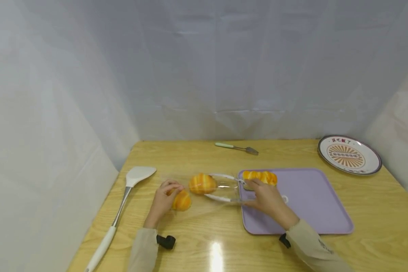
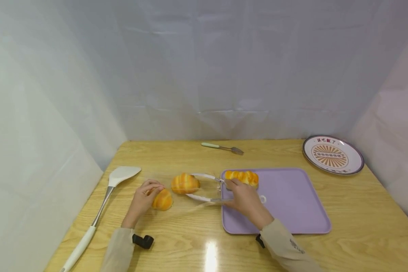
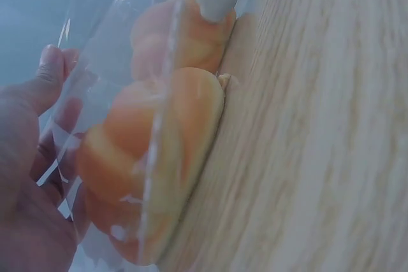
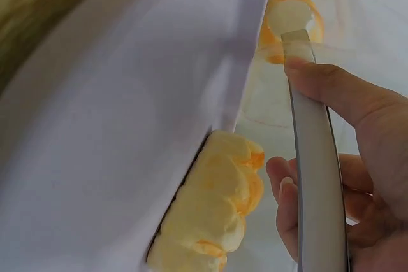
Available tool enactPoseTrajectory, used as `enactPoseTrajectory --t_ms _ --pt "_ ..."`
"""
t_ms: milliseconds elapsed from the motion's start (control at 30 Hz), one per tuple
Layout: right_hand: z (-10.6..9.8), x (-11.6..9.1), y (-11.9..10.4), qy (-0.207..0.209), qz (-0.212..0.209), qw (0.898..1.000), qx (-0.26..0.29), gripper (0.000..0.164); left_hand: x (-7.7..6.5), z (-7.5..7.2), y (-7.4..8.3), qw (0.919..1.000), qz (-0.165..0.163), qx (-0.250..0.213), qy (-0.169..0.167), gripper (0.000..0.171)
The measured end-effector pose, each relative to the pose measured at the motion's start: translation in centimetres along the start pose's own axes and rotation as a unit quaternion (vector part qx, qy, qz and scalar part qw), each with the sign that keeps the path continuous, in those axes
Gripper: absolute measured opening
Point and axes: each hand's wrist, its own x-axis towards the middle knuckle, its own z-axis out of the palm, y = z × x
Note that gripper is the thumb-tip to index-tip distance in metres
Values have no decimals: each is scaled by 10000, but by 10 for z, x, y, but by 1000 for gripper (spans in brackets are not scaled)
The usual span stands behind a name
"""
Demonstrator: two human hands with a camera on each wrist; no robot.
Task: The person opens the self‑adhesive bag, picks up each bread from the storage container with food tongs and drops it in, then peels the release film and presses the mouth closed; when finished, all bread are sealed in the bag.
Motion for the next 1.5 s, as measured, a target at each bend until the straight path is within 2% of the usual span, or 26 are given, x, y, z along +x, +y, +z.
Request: enactPoseTrajectory --t_ms 267,500,600,667,900,1000,1100,1200,1400,1500 --pt "-17 -22 9 -300 592 9966 487 71 1 -1 -4 9998 138 22 157 15" --pt "-31 -54 37 270 743 9954 536 73 0 -1 -5 9999 -100 -30 29 18" --pt "-40 -66 54 338 945 9936 524 77 1 0 -5 9999 -147 -19 1 19" --pt "-45 -73 64 304 1113 9921 495 79 0 -2 3 9997 -222 38 -33 19" --pt "-55 -91 98 163 1443 9880 520 85 -2 -3 10 9996 -283 -20 -58 17" --pt "-56 -94 105 74 1519 9868 554 84 -3 -6 28 9996 -286 1 -87 17" --pt "-55 -94 109 20 1505 9873 517 83 -4 -8 33 9996 -250 15 -100 17" --pt "-54 -93 112 -14 1470 9880 477 80 -4 -7 28 9997 -222 -22 -98 17" --pt "-49 -92 114 -70 1340 9898 476 74 0 2 -2 9997 -242 -29 22 17" --pt "-48 -93 115 -43 1284 9905 490 72 0 2 -6 9998 -178 -45 47 17"
